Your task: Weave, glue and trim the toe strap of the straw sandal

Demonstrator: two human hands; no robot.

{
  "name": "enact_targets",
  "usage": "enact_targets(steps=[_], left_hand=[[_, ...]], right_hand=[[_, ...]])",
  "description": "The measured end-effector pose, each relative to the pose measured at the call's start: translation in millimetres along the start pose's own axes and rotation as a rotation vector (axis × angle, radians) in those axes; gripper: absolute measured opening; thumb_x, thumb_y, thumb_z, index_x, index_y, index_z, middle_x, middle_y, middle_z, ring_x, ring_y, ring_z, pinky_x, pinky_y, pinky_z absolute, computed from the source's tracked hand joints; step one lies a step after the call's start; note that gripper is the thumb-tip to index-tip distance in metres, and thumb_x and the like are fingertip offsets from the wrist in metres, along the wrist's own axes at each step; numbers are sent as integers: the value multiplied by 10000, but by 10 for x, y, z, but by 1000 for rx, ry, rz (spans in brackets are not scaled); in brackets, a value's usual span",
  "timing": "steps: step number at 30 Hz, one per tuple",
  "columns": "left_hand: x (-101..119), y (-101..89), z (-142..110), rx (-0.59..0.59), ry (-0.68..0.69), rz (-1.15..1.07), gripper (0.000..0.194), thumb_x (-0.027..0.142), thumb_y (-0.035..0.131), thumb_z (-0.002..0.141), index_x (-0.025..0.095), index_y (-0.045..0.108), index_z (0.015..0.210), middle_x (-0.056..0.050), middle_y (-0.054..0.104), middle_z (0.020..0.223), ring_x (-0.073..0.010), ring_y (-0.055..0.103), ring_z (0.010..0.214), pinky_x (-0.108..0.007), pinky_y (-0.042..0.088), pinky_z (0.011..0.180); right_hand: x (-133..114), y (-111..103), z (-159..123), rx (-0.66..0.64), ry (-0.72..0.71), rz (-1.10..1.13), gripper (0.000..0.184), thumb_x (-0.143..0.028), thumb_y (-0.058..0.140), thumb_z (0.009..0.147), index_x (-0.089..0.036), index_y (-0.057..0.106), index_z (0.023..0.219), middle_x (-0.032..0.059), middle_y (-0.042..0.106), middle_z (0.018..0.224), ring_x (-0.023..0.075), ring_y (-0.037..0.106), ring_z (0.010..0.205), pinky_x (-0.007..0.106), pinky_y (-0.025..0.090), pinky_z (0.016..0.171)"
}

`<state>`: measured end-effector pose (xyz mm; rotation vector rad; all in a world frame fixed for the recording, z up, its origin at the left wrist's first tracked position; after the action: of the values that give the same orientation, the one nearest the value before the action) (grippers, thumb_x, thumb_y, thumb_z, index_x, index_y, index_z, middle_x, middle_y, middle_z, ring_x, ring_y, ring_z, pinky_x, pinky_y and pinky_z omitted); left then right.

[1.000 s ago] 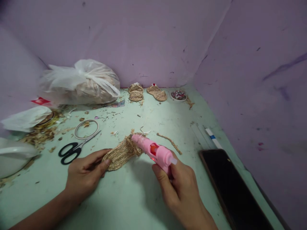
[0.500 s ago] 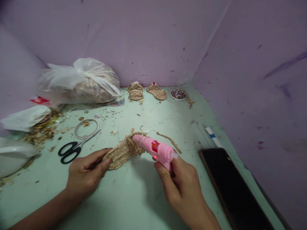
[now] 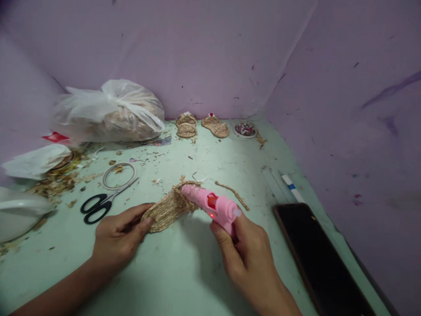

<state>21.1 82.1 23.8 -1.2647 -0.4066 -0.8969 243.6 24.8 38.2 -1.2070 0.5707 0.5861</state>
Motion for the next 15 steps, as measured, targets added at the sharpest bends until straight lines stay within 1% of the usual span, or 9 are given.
enact_targets(steps=[6,10,15], left_hand=[[-13,9,-11,-11,-11,7,202,218,536,760,143,691,866,45,558,462,-65,443,376,-143,372,385],[-10,4,-12,-10,-16,-1,201,218,543,757,135,690,867,37,581,483,-63,450,377,-141,366,376],[8,10,-2,-8,-3,2,194,206,543,757,133,688,863,51,555,452,-55,436,351,-134,348,354]], right_hand=[[-10,0,9,-6,-11,1,205,-297,444,864,-215,450,676,-55,366,514,110,365,436,236,300,410],[-44,-51,26,39,-35,-3,203,-290,456,855,-220,443,665,-64,349,503,101,343,407,225,281,378],[-44,-62,30,54,-26,-14,195,-279,462,843,-221,449,658,-63,357,501,100,353,402,218,290,369]])
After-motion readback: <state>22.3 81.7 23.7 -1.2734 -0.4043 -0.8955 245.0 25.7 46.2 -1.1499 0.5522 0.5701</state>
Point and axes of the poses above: each hand's wrist, its own z-axis towards the middle knuckle, its own y-axis out of the palm, x = y × z, the point moved 7 cm from there along z, towards the middle knuckle
